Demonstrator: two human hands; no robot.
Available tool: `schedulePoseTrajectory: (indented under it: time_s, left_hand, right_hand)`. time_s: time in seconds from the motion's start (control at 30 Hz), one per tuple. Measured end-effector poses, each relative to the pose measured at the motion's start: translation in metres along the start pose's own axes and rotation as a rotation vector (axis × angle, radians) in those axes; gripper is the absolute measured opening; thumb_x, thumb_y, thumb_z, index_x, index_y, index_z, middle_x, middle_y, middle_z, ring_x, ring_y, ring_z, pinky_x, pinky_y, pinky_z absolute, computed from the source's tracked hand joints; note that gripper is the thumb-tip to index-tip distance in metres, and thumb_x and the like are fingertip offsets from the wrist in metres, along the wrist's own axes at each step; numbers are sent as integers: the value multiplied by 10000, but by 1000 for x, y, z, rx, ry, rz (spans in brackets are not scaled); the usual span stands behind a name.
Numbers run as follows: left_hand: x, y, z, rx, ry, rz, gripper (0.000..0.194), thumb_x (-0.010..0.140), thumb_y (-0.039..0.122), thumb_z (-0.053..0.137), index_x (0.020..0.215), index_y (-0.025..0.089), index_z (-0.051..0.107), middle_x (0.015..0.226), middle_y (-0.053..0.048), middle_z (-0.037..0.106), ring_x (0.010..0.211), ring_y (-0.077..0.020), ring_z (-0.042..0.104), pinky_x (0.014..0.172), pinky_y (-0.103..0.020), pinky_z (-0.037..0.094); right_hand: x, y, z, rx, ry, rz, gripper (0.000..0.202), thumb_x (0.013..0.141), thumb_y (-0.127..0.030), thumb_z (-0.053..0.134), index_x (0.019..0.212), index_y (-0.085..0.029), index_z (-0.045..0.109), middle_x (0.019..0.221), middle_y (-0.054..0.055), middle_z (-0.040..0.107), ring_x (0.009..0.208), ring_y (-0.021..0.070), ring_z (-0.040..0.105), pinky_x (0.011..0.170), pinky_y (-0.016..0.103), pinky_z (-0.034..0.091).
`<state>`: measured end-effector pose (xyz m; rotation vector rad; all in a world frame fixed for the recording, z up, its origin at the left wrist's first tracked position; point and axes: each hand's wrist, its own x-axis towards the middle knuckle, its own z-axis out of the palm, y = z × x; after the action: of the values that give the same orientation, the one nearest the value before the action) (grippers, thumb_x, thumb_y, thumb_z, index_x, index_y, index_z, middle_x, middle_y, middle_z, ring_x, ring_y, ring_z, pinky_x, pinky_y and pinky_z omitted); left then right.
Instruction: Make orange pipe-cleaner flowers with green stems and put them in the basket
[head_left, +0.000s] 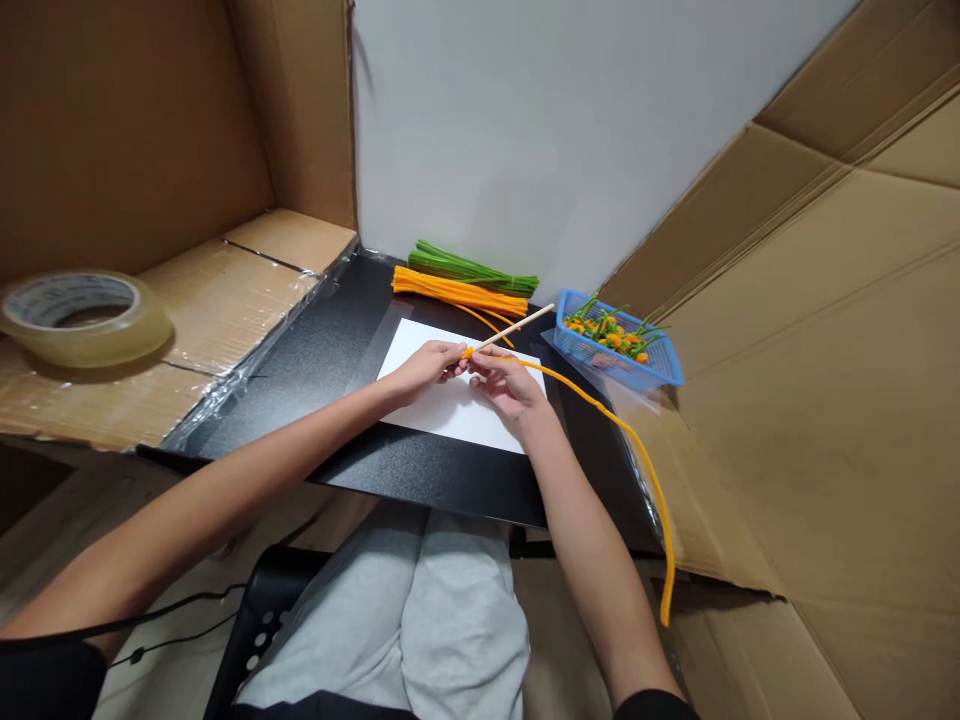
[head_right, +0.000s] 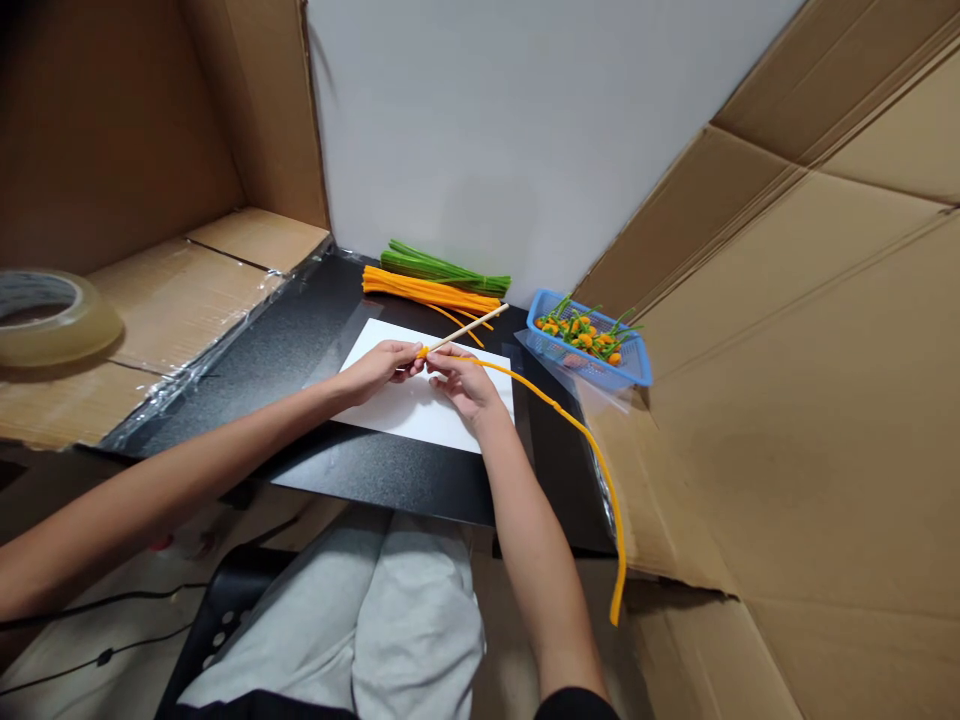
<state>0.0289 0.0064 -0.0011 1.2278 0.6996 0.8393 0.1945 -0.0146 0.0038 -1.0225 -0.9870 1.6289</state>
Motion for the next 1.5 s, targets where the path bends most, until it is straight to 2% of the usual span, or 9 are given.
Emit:
schedulePoseTrajectory:
  time_s: [0.23, 0.43, 0.53, 0.67, 0.83, 0.97, 1.17, 1.3, 1.5]
  left_hand:
    - [1, 2, -7, -36, -123, -27, 357, 851, 440, 607, 660, 143, 551, 642, -1, 456, 561, -87, 320, 522, -236, 205]
    - [3, -2, -9, -40, -105, -102, 304, 830, 366, 613, 644, 140, 530, 607, 16, 414, 514, -71, 281, 487, -220, 174]
    - [4, -3, -8, -141, -128, -153, 178, 790, 297, 647, 765, 129, 597, 644, 23, 425, 515, -59, 294, 483, -195, 189]
    - [5, -5, -9, -218, -150, -167, 259, 788, 376, 696, 827, 132, 618, 695, 6, 478, 536, -64, 355, 501, -192, 244]
    - [4, -4, -7, 158, -41, 61, 467, 828, 589, 622, 717, 135, 632, 627, -5, 504, 552, -108, 400, 533, -239, 256]
    - [-4, -1, -6, 643, 119, 337, 382, 925, 454, 535, 729, 158, 675, 667, -18, 603, 642, -150, 506, 636, -253, 324]
    - [-11, -2, -5, 889, 238, 395, 393, 965, 362, 445, 676, 182, 643, 656, -28, 607, 635, -171, 502, 634, -272, 279]
    - [-8, -3, -3, 694, 231, 342, 429, 937, 387, 473, 574, 180, 569, 570, -21, 552, 583, -156, 476, 615, -271, 290]
    - [3, 0, -2, -144, 86, -89, 290, 854, 300, 526, 600, 171, 469, 529, 24, 413, 455, -81, 353, 464, -219, 242]
  right_hand:
    - [-2, -5, 0, -46, -1, -63, 231, 609, -288, 871, 730, -204, 692, 715, -8, 704, 723, 132, 620, 632, 242, 421]
    - [0, -1, 4, -67, 44, -129, 279, 558, -284, 895, 681, -203, 658, 743, -10, 710, 693, 127, 630, 618, 242, 431]
    - [-1, -1, 6, -35, 62, -189, 308, 538, -254, 903, 623, -205, 611, 785, -12, 723, 687, 125, 636, 637, 251, 465]
    - [0, 0, 4, -24, 95, -255, 339, 528, -239, 912, 602, -205, 582, 775, 6, 726, 719, 149, 661, 703, 296, 518]
    - [4, 3, 3, -14, 181, -334, 366, 488, -239, 936, 599, -204, 590, 742, 18, 730, 753, 173, 687, 746, 322, 545]
    - [4, 5, 8, 7, 198, -326, 371, 481, -249, 938, 604, -214, 590, 731, 1, 741, 749, 169, 695, 735, 309, 553]
    - [1, 7, 12, 86, 202, -242, 409, 518, -165, 889, 801, -239, 604, 779, -23, 757, 769, 139, 687, 737, 266, 525]
    - [0, 7, 11, 43, 204, -183, 390, 561, -199, 878, 875, -242, 650, 831, -22, 756, 825, 138, 694, 721, 242, 495]
    - [-2, 8, 14, 45, 220, -153, 354, 556, -281, 899, 811, -254, 654, 816, -42, 735, 874, 163, 714, 668, 236, 448]
